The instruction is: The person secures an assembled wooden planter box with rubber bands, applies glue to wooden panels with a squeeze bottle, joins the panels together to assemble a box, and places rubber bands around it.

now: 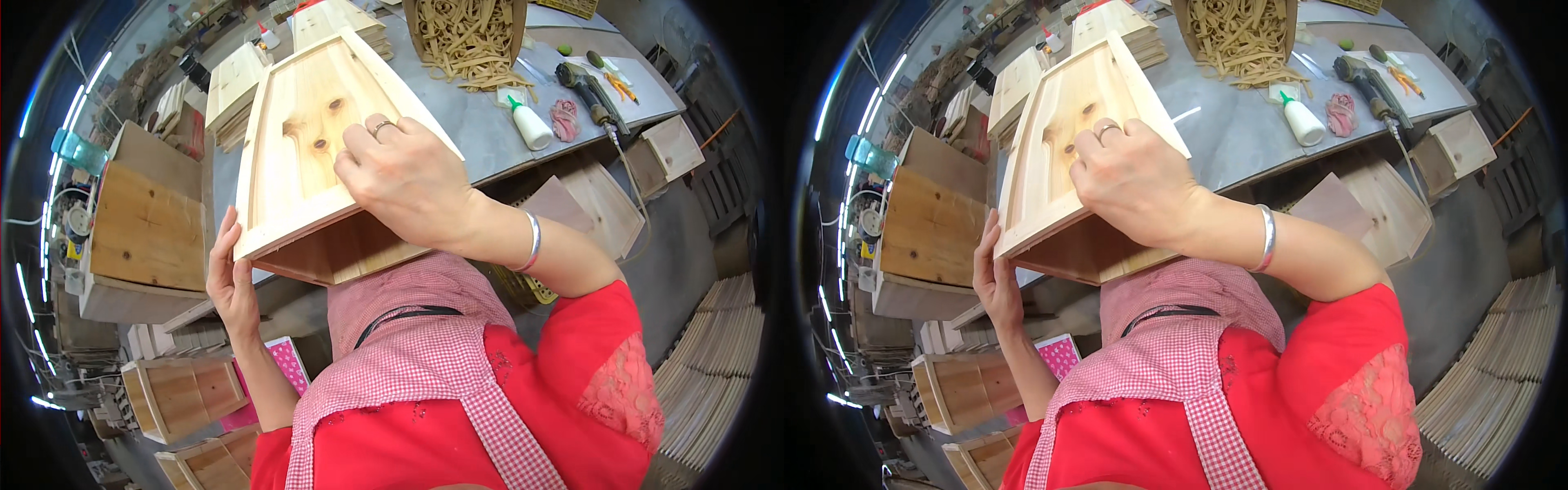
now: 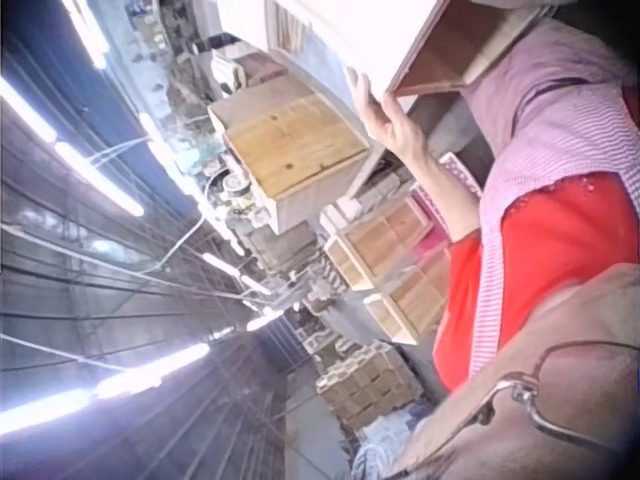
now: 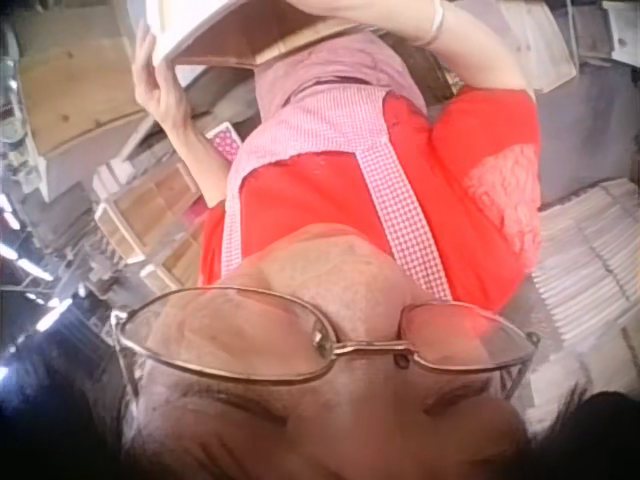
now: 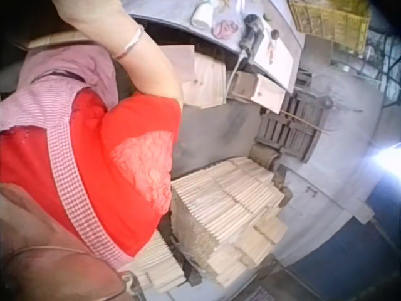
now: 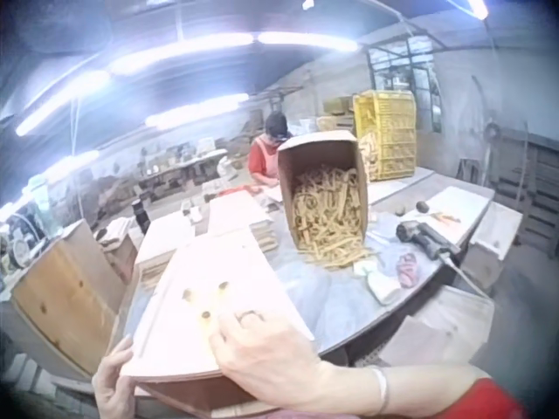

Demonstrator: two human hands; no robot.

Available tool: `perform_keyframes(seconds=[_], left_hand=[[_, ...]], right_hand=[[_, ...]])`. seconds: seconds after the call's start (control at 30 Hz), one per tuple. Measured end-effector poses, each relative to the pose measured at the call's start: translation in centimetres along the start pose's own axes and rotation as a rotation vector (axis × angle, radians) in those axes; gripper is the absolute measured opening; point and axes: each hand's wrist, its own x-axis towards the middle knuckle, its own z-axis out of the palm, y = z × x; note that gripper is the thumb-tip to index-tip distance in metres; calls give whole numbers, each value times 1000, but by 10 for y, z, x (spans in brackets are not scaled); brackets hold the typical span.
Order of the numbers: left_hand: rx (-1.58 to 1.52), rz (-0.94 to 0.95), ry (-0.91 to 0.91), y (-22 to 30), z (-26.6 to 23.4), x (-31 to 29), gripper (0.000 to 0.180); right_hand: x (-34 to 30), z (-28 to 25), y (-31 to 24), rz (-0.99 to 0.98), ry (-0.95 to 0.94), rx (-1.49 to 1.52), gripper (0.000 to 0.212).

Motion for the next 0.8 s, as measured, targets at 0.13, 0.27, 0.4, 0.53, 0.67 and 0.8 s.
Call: perform_keyframes(seconds=[0.13, 0.27, 0.4, 0.53, 0.67, 0.8], left_hand=[[-26, -7, -7, 0, -2, 1, 34], [34, 27, -51, -1, -4, 6, 33], [77, 35, -65, 2, -9, 2, 33], [110, 8, -85, 2, -9, 1, 40], [185, 23, -62, 6, -7, -1, 41], [256, 49, -16, -1, -12, 4, 36]], right_hand=[[-1, 1, 1, 8, -13, 32, 8], [-7, 1, 5, -7, 34, 74, 23], [-38, -32, 25, 182, 192, 464, 60], [-87, -5, 41, 430, 287, 817, 47], [-91, 5, 36, 520, 338, 1113, 35], [-89, -1, 44, 429, 226, 924, 30]])
